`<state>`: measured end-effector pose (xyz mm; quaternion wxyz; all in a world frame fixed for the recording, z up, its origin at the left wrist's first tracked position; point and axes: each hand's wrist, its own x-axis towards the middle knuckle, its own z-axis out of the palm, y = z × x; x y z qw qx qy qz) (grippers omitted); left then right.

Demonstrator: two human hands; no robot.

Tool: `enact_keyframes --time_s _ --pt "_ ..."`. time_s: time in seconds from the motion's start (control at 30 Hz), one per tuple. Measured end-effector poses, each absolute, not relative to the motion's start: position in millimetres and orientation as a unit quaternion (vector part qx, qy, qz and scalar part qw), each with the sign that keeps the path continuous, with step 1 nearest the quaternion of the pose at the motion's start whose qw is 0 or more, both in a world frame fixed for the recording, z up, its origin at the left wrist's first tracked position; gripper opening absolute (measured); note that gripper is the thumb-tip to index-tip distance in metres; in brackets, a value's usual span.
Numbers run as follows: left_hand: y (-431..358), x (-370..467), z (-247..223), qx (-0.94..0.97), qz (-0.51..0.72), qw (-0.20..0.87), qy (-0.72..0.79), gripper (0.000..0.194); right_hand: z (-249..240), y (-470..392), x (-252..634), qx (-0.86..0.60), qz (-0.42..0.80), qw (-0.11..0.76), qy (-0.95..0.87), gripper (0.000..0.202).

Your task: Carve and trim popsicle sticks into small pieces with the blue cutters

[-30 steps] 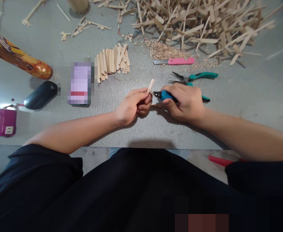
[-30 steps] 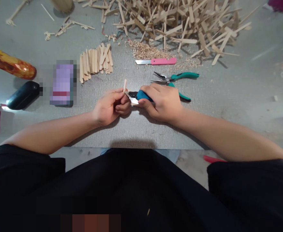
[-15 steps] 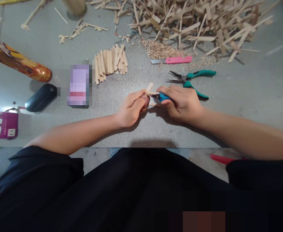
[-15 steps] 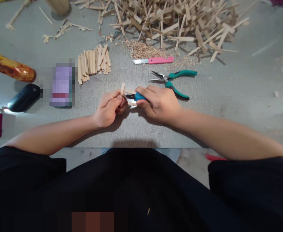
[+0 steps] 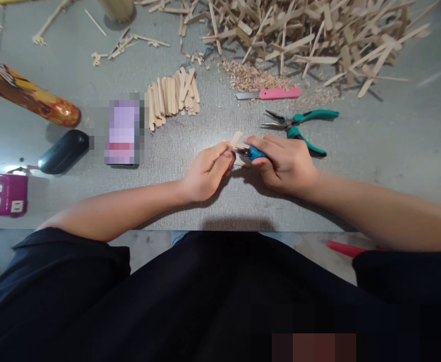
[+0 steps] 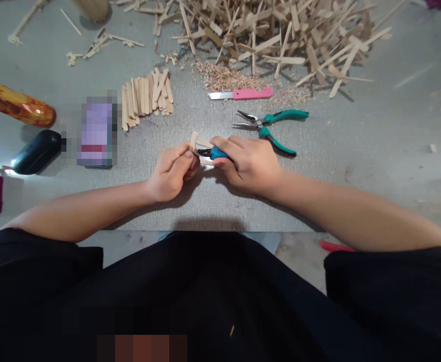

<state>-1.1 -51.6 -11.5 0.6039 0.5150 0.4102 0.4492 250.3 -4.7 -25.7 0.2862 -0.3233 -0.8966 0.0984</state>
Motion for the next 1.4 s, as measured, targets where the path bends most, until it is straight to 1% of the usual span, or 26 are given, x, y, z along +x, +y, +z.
enact_keyframes --time_s 0.1,0.2,0.3,0.4,0.57,0.9,1.17,1.4 --pt "-49.5 1.3 -7.6 0.492 0.442 0.628 0.41 0.053 -25.2 -3.7 250.6 -0.324 0.099 0.277 -0.899 0.075" --pt "-46.1 5.1 -4.1 0.447 0.443 0.667 0.4 0.053 -24.6 -1.6 249.0 -0.343 0.113 0.273 -0.892 0.081" --pt "-42.6 7.3 -2.3 0.385 0.449 0.703 0.395 0.051 -23.6 1.1 247.6 -0.342 0.13 0.298 -0.882 0.086" --pt "-40.7 7.0 -2.0 0.347 0.443 0.72 0.405 0.05 -22.6 3.2 248.0 -0.338 0.128 0.305 -0.881 0.085" --pt "-41.1 6.4 -2.9 0.329 0.44 0.723 0.418 0.047 -22.8 4.5 248.8 -0.358 0.118 0.268 -0.887 0.08" --pt "-40.4 7.1 -0.1 0.348 0.443 0.711 0.42 0.047 -19.9 4.7 247.9 -0.355 0.11 0.262 -0.891 0.081" --pt "-44.0 8.4 5.6 0.375 0.419 0.719 0.408 0.045 -20.3 0.2 247.7 -0.347 0.094 0.276 -0.891 0.077" --pt "-46.7 8.4 2.5 0.347 0.44 0.733 0.387 0.044 -28.4 1.3 246.1 -0.359 0.061 0.3 -0.882 0.076"
